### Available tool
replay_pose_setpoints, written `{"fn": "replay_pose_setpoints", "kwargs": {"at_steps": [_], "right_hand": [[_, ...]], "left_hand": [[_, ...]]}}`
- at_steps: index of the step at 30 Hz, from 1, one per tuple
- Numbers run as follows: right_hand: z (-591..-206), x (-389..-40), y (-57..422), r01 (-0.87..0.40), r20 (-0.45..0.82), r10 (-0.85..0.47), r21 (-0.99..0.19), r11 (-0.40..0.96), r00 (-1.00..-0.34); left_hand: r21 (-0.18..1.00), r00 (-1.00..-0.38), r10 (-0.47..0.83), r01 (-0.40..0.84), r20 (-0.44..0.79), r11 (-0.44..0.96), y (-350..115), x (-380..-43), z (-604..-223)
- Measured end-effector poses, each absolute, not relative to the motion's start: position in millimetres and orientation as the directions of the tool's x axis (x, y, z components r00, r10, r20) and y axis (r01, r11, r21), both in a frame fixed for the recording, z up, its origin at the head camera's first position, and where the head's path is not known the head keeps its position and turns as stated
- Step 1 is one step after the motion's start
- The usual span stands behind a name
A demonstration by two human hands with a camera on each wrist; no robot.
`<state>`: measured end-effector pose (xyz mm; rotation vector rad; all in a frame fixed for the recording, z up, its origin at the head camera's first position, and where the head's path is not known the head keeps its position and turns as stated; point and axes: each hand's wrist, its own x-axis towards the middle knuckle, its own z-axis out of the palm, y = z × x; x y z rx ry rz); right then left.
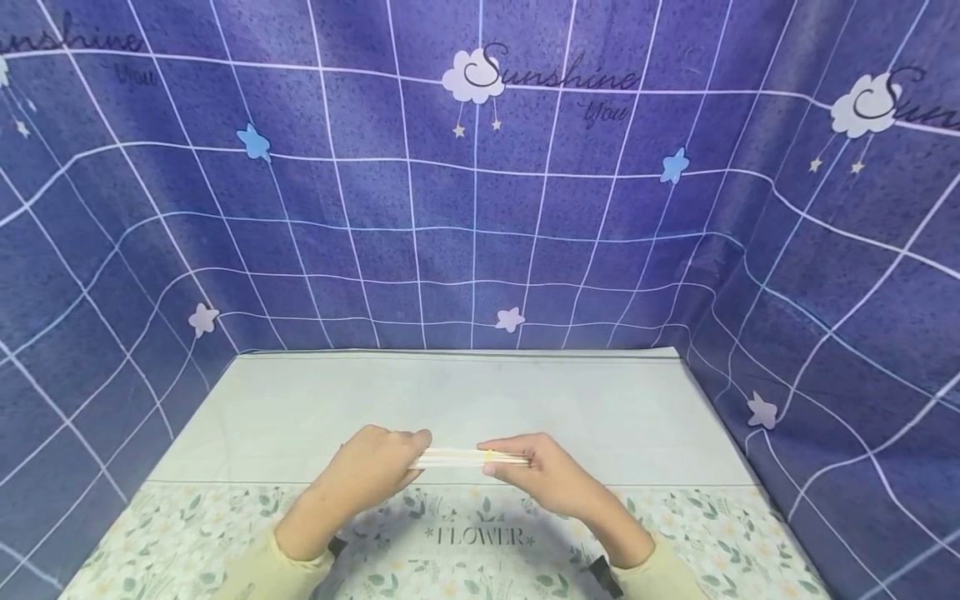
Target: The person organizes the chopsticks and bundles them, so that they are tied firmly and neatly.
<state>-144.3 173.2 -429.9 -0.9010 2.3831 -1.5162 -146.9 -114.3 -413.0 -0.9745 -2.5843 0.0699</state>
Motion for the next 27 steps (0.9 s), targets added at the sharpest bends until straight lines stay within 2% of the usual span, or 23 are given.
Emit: {"fn": "replay_pose_setpoints", "kwargs": {"at_steps": [7,13,22,27], "right_hand": [[-428,-144,172,-0.47,0.097,-0.632,-0.755,0.456,-0.769],[-427,-144,175,-0.543,0.105,-0.63,-0.627,0.558,-0.769],[-427,-141,181,-0.506,0.25,-0.494,-0.705,0.497,-0.833],[-426,-143,182,-0.529,0.273,-0.499,-0.692,0.492,-0.822]], "left_hand": [[-0.192,-0.684,0.664,0.638,0.302,0.746,-108,-145,-419],[-0.17,-0.68,0.663,0.647,0.312,0.743,-107,-148,-425],[-0.085,-0.714,0.646,0.65,0.27,0.755,-107,-148,-424],[-0.085,-0.727,0.635,0.638,0.261,0.765,-107,-149,-420]]}}
